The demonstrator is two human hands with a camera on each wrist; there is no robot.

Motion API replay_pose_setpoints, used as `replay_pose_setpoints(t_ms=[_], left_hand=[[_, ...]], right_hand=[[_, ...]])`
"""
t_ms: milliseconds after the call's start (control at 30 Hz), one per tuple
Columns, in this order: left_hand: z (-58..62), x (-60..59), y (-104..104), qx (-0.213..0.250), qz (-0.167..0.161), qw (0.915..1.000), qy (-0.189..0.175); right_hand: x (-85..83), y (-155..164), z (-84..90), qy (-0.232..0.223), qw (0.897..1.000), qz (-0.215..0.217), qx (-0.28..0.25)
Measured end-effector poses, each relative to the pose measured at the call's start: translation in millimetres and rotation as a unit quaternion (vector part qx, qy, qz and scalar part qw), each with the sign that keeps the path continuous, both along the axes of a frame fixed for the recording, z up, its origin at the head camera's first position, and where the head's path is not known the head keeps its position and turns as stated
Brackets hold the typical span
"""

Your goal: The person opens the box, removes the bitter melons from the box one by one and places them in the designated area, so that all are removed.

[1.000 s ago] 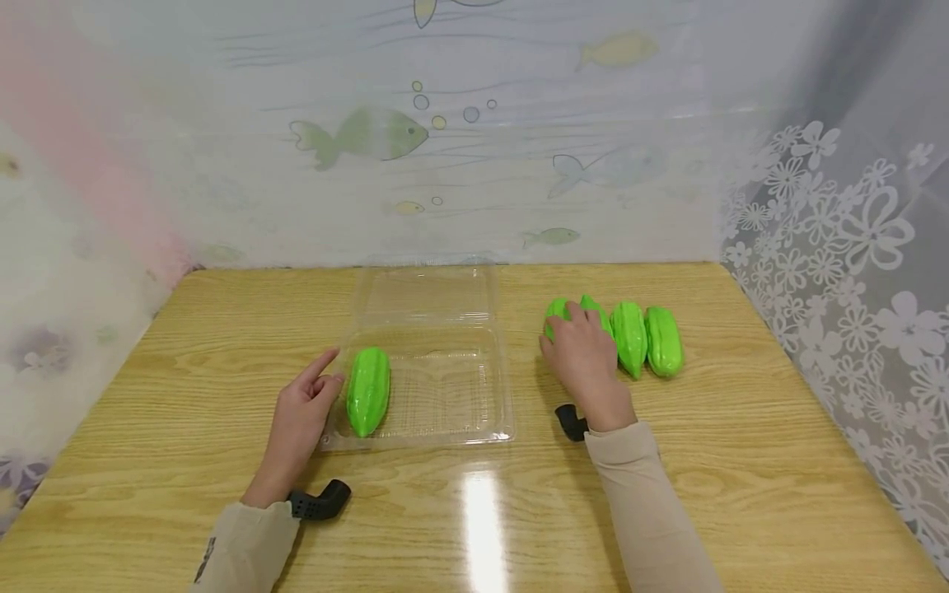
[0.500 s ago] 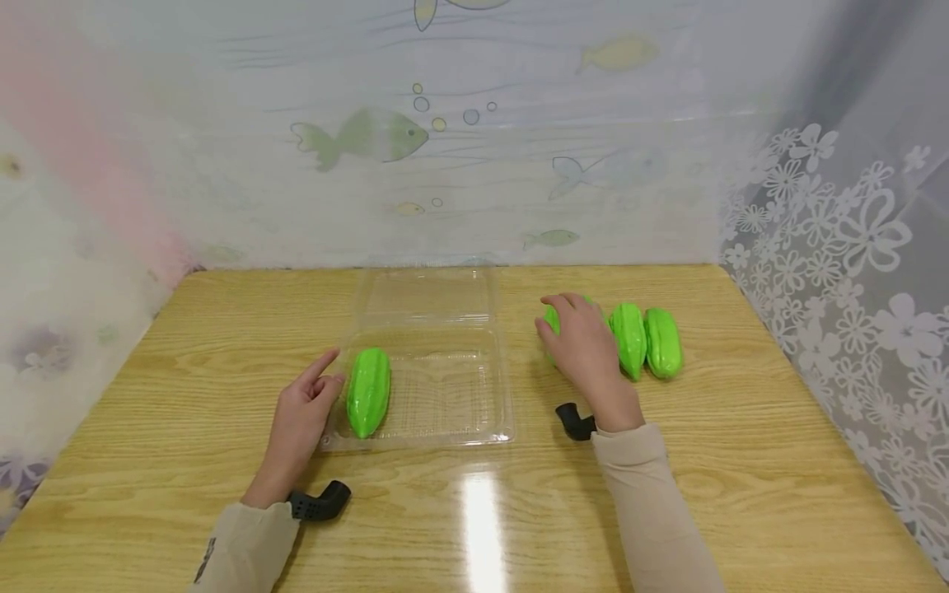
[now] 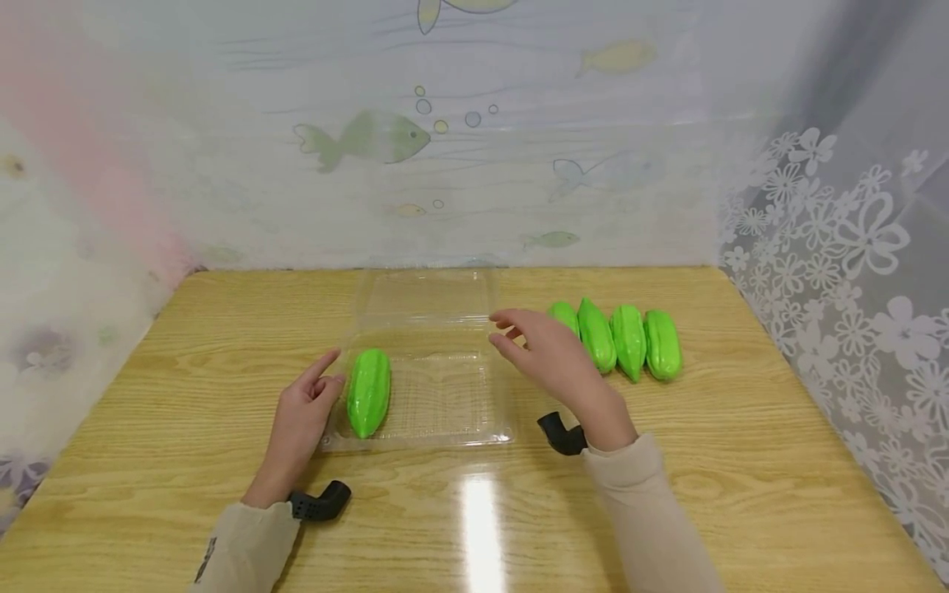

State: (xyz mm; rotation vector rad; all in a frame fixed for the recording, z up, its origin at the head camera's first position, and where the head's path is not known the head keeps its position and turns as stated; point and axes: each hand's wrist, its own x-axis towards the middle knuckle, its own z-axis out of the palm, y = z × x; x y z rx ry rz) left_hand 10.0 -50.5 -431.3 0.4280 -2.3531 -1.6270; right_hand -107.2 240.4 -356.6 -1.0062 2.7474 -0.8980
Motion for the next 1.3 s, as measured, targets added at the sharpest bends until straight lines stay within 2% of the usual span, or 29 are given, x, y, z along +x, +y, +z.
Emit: replay_pose_setpoints(t_ms=[167, 367, 500, 800, 1067, 1300], left_hand=[[-16.3, -5.8, -8, -0.002, -0.002, 1.0000, 0.002], [-18.7, -5.8, -8, -0.011, -0.001, 0.9999, 0.013], [-17.2, -5.8, -8, -0.011, -0.001, 0.9998, 0.013], [-15.8, -6.7, -7, -0.018, 0.004, 0.9998, 0.005], [-14.5, -6.4, -7, -0.009, 0.001, 1.0000, 0.003], [-17.6, -7.3, -7, -0.006, -0.002, 0.9999, 0.010]], right_hand=[[9.2, -14, -3.2, -0.032, 0.998, 0.051, -0.013], [19.3, -33, -9.1, -0.035, 0.995, 0.087, -0.033], [26.7, -44, -11.6, -0.038, 0.994, 0.086, -0.051], [40.6, -64, -22.5, -0.083, 0.989, 0.071, -0.095], [51.2, -79, -32.6, -0.104, 0.989, 0.057, -0.090], [55.5, -90, -39.4, -0.115, 0.988, 0.061, -0.089]])
